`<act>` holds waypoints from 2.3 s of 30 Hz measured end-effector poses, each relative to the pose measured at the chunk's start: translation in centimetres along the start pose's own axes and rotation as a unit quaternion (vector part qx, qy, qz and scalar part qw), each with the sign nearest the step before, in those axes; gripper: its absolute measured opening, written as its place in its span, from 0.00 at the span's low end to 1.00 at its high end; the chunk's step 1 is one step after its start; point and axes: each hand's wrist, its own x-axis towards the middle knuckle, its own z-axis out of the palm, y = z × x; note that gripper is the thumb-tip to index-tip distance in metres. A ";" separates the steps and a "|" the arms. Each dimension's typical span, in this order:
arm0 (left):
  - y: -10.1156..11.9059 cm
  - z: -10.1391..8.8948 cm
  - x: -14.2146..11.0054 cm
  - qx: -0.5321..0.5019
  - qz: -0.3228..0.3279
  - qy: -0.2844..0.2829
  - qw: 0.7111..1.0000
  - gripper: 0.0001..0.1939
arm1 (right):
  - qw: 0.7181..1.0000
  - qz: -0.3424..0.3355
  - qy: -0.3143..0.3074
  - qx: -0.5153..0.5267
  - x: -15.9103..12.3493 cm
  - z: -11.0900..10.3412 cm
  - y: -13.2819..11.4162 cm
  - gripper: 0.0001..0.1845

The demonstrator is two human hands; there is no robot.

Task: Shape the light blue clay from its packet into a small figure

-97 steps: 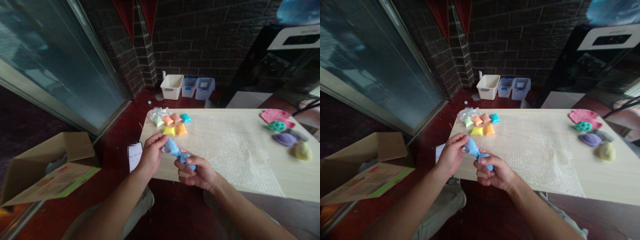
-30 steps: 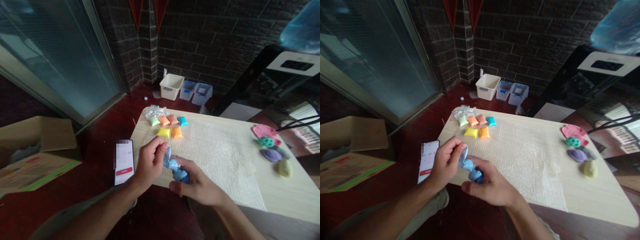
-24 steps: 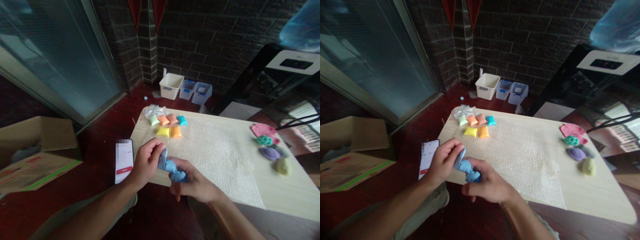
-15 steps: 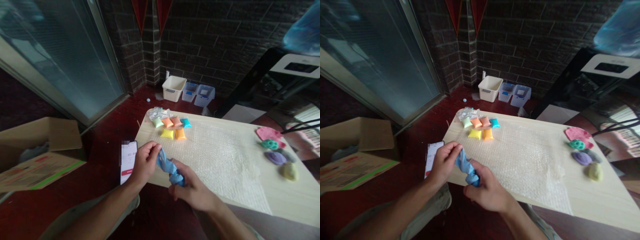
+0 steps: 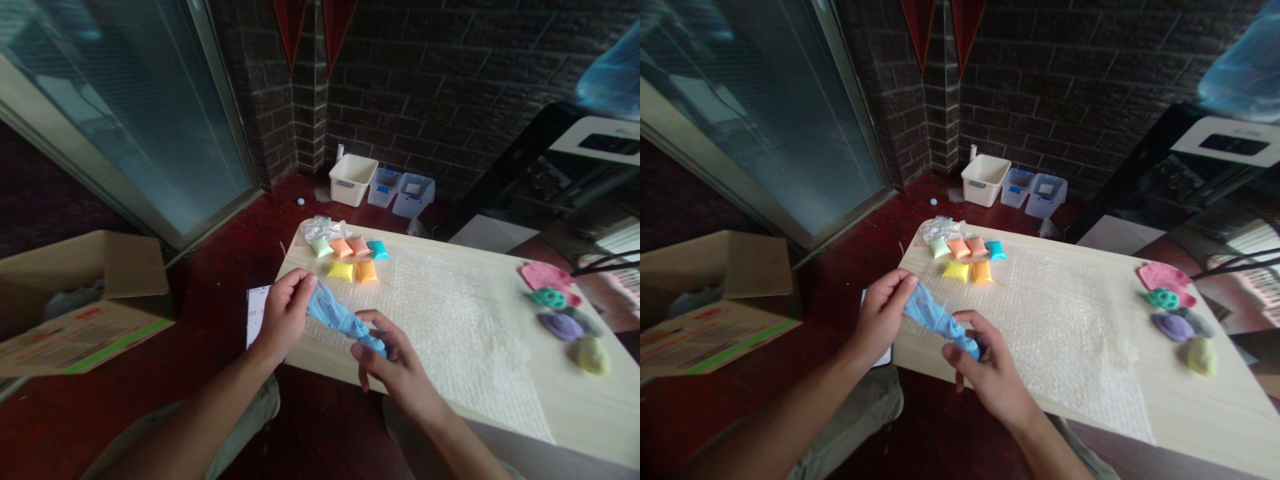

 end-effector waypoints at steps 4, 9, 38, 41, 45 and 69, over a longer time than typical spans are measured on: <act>0.1 0.3 0.2 -0.016 -0.008 0.003 1.000 0.17 | 1.000 -0.003 0.018 -0.025 0.5 0.2 -0.5 0.20; -0.1 0.9 -0.1 0.007 0.026 -0.024 0.999 0.17 | 1.000 0.013 -0.005 0.012 1.0 0.7 -0.5 0.21; -0.3 3.7 4.3 -0.254 -0.114 0.021 0.960 0.18 | 0.993 0.042 0.075 0.078 0.9 -6.5 -0.6 0.21; -0.5 5.4 3.9 -0.212 -0.087 -0.035 0.973 0.17 | 0.986 -0.023 0.111 -0.119 1.2 -8.1 0.6 0.23; -1.2 7.2 3.6 -0.123 -0.036 -0.085 0.988 0.14 | 0.943 -0.074 0.152 -0.288 1.6 -10.2 1.8 0.25; -0.7 9.1 2.6 -0.066 0.017 -0.153 0.986 0.17 | 0.985 -0.127 0.114 -0.009 2.0 -9.7 0.4 0.06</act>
